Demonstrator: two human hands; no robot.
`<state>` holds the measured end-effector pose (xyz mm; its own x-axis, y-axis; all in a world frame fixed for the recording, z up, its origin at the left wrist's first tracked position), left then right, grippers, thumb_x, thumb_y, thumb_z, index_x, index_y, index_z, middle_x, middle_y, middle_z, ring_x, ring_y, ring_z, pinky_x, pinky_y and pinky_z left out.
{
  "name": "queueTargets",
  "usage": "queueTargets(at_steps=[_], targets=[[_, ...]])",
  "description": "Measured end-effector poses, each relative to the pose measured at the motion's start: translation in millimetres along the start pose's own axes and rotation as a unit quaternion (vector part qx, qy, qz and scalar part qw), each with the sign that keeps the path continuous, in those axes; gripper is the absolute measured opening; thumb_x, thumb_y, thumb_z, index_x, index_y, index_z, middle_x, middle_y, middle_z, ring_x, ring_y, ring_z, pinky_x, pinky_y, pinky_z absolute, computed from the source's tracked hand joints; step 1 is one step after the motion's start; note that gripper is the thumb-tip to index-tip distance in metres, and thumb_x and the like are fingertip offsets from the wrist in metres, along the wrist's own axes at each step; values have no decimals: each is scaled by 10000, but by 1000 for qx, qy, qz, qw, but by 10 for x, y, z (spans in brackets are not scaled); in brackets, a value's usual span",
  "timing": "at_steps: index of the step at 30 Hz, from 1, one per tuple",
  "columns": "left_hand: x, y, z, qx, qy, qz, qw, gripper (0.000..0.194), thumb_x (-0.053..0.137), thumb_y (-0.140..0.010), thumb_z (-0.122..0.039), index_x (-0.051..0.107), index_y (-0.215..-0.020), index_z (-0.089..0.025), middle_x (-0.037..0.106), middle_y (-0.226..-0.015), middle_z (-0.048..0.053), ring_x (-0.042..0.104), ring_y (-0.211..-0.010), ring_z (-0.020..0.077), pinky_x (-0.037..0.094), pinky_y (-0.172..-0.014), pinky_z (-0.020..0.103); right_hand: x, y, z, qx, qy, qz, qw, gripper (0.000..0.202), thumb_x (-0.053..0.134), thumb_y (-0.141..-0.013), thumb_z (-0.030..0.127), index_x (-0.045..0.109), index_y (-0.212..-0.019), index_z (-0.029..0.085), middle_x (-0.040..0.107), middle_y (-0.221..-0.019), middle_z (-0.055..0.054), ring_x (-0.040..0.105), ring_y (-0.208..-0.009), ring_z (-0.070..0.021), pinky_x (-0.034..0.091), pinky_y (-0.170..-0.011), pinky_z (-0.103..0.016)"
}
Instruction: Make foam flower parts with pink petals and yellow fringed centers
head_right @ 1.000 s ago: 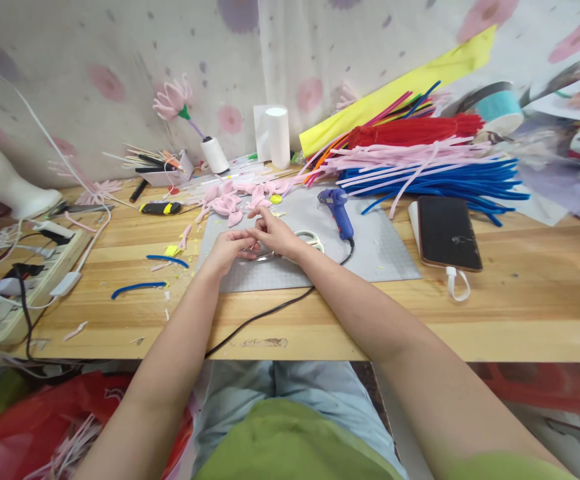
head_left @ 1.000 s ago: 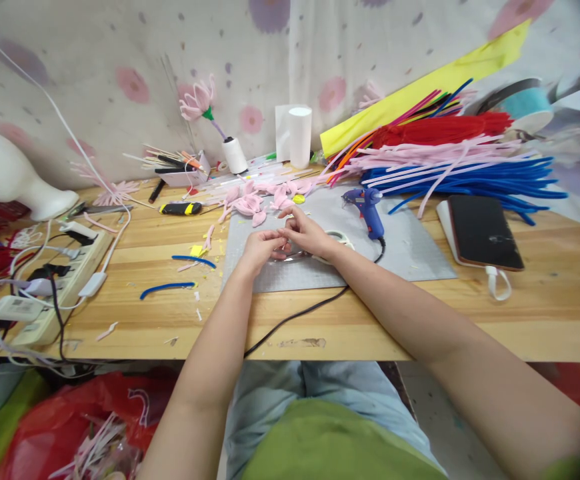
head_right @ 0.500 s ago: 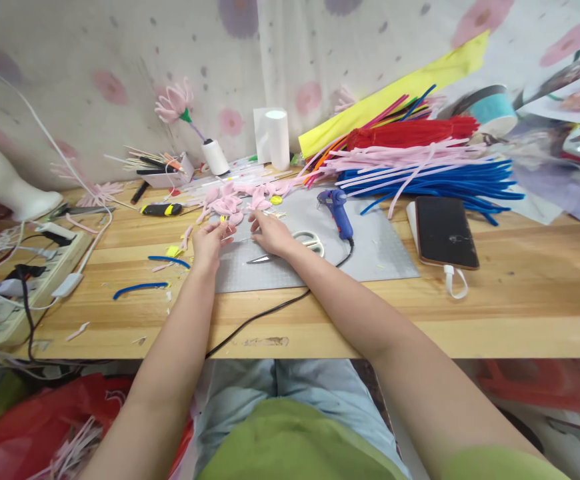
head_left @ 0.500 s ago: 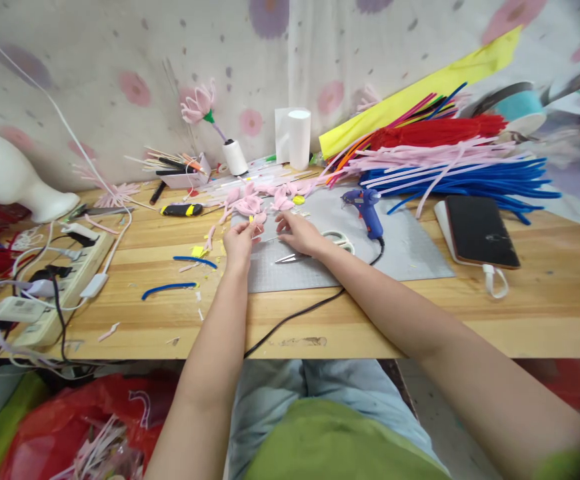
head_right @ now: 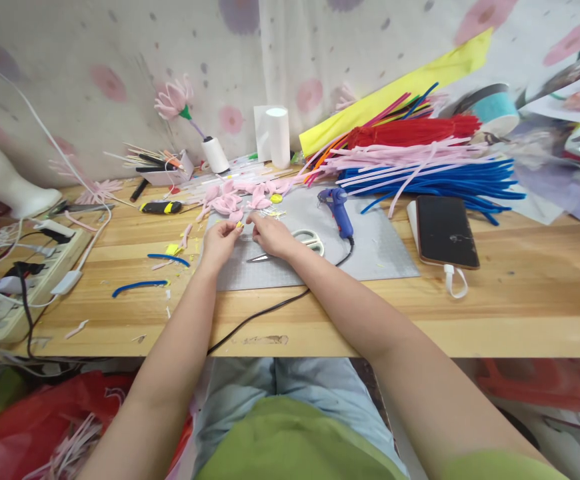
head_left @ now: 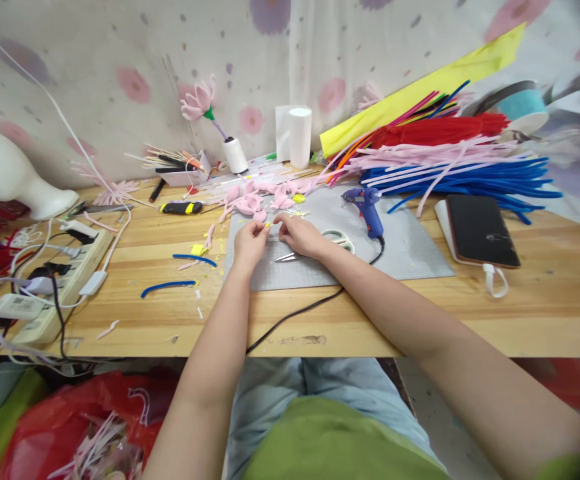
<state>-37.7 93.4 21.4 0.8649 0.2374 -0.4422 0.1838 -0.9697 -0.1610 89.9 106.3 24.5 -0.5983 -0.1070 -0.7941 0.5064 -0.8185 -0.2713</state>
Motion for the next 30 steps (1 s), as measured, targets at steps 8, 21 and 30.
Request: queueTargets(at_steps=[8, 21, 30], targets=[[72, 8, -42, 31, -4, 43, 999, 82, 604, -726, -238, 589, -680, -172, 592, -617, -31, 521, -609, 99, 376, -621, 224, -50, 38, 15, -19, -115, -7, 993, 341, 475, -749, 101, 469, -1079, 188, 606, -807, -9, 555, -733, -162, 416, -729, -299], [249, 125, 38, -156, 196, 99, 963, 171, 712, -598, -241, 587, -662, -144, 643, -602, 5, 605, -565, 111, 486, -556, 227, -130, 32, -93, -11, -321, -63, 945, 358, 551, -691, 143, 399, -1002, 231, 514, -802, 33, 552, -692, -117, 463, -685, -287], [238, 155, 58, -177, 196, 98, 959, 209, 713, -633, -249, 549, -717, -150, 658, -655, 9, 652, -616, 134, 494, -568, 240, -91, 35, -95, -14, -353, -38, 935, 415, 549, -674, 144, 366, -1036, 236, 468, -952, 9, 531, -635, -70, 466, -624, -253]])
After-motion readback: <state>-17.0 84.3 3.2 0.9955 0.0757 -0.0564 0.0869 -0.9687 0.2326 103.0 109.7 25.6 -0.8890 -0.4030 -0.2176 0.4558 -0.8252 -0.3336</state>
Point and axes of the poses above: each hand's wrist, its own y-axis away from the middle knuckle, its own x-axis out of the palm, z = x × y, the point moved 8 cm from there along -y, towards the middle knuckle
